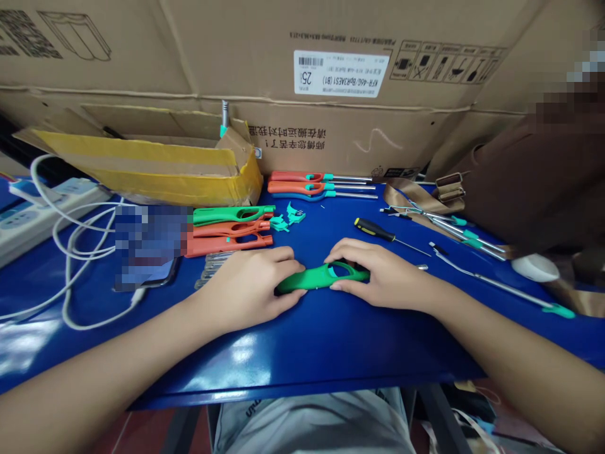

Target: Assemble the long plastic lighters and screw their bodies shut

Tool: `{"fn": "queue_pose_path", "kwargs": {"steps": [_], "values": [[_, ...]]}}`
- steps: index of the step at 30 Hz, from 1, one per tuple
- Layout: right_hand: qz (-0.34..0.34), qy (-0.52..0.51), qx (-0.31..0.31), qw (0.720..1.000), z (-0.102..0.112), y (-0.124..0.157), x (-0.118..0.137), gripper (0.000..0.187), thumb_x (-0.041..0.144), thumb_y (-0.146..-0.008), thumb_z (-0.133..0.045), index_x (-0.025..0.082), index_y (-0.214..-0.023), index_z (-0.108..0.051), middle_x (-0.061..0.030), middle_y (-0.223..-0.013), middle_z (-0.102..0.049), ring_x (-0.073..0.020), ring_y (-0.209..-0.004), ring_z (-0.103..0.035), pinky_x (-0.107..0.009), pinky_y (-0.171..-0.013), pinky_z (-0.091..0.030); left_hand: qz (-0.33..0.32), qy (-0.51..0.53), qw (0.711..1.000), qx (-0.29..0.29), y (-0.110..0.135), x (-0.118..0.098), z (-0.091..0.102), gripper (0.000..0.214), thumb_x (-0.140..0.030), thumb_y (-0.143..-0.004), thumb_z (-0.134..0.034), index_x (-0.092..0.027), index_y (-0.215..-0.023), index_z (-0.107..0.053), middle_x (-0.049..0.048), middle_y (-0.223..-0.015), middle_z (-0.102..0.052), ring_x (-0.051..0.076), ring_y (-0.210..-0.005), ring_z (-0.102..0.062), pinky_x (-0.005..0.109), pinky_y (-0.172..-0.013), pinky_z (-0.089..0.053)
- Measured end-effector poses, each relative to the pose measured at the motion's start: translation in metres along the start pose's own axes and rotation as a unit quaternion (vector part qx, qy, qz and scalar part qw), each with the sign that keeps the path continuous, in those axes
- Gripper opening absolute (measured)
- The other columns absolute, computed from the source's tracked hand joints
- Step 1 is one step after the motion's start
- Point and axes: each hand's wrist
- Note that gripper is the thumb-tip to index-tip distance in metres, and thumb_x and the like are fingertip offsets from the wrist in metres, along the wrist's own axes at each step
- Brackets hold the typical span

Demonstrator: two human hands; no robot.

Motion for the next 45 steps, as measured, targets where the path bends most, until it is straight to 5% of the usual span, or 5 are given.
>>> {"fn": "queue_pose_path", "kwargs": {"steps": [15,23,32,36,45], "values": [[-0.009,0.001,0.016,1.000,0.014,0.001,-0.004,0.029,0.025,-0.094,-0.068,0.021,-0.122,-0.069,-0.0067,-0.110,-0.066,-0.0174,-0.087,-0.062,-0.034,-0.082,-0.056,0.030,0.065,0.997,-0.006,-0.003,0.012,0.000,0.026,-0.038,-0.096,-0.063,-0.026,-0.117,-0.073,0.0016,-0.113,-0.071,0.019,-0.093,-0.071,0.026,-0.068,-0.053],[-0.003,0.082,-0.029,0.996,0.017,0.001,-0.007,0.026,0.025,-0.099,-0.060,0.021,-0.124,-0.068,-0.0088,-0.117,-0.070,-0.0238,-0.109,-0.065,-0.039,-0.097,-0.053,0.023,0.101,0.992,-0.068,-0.008,0.017,-0.004,0.034,-0.037,-0.105,-0.049,-0.016,-0.115,-0.073,0.0088,-0.108,-0.074,0.023,-0.101,-0.070,0.038,-0.092,-0.056],[-0.041,0.150,-0.081,0.985,0.008,0.000,-0.021,0.023,0.023,-0.099,-0.058,0.019,-0.118,-0.069,-0.0099,-0.112,-0.071,-0.0254,-0.102,-0.067,-0.038,-0.088,-0.054,0.061,0.047,0.989,-0.124,-0.007,0.021,-0.013,0.041,-0.035,-0.102,-0.052,-0.016,-0.136,-0.063,0.0130,-0.130,-0.063,0.027,-0.109,-0.068,0.044,-0.092,-0.059],[0.000,0.166,-0.105,0.981,0.017,0.000,-0.012,0.018,0.024,-0.096,-0.061,0.019,-0.112,-0.069,-0.0106,-0.111,-0.067,-0.0271,-0.106,-0.061,-0.042,-0.097,-0.049,-0.001,0.041,0.991,-0.126,-0.006,0.016,-0.010,0.032,-0.030,-0.103,-0.052,-0.017,-0.128,-0.066,0.0114,-0.126,-0.064,0.026,-0.116,-0.063,0.043,-0.102,-0.054],[-0.066,0.093,0.085,0.990,0.042,0.009,0.001,0.011,0.029,-0.090,-0.068,0.023,-0.100,-0.066,-0.0013,-0.097,-0.069,-0.0165,-0.080,-0.057,-0.029,-0.071,-0.043,-0.086,0.019,0.994,-0.062,-0.002,0.004,-0.010,0.027,-0.031,-0.105,-0.053,-0.018,-0.125,-0.065,0.0104,-0.126,-0.067,0.027,-0.112,-0.063,0.044,-0.097,-0.054]]}}
Point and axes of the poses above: each hand's wrist, its own y-axis away from the middle knuckle, its own z-axis out of the back of the hand, x = y × z
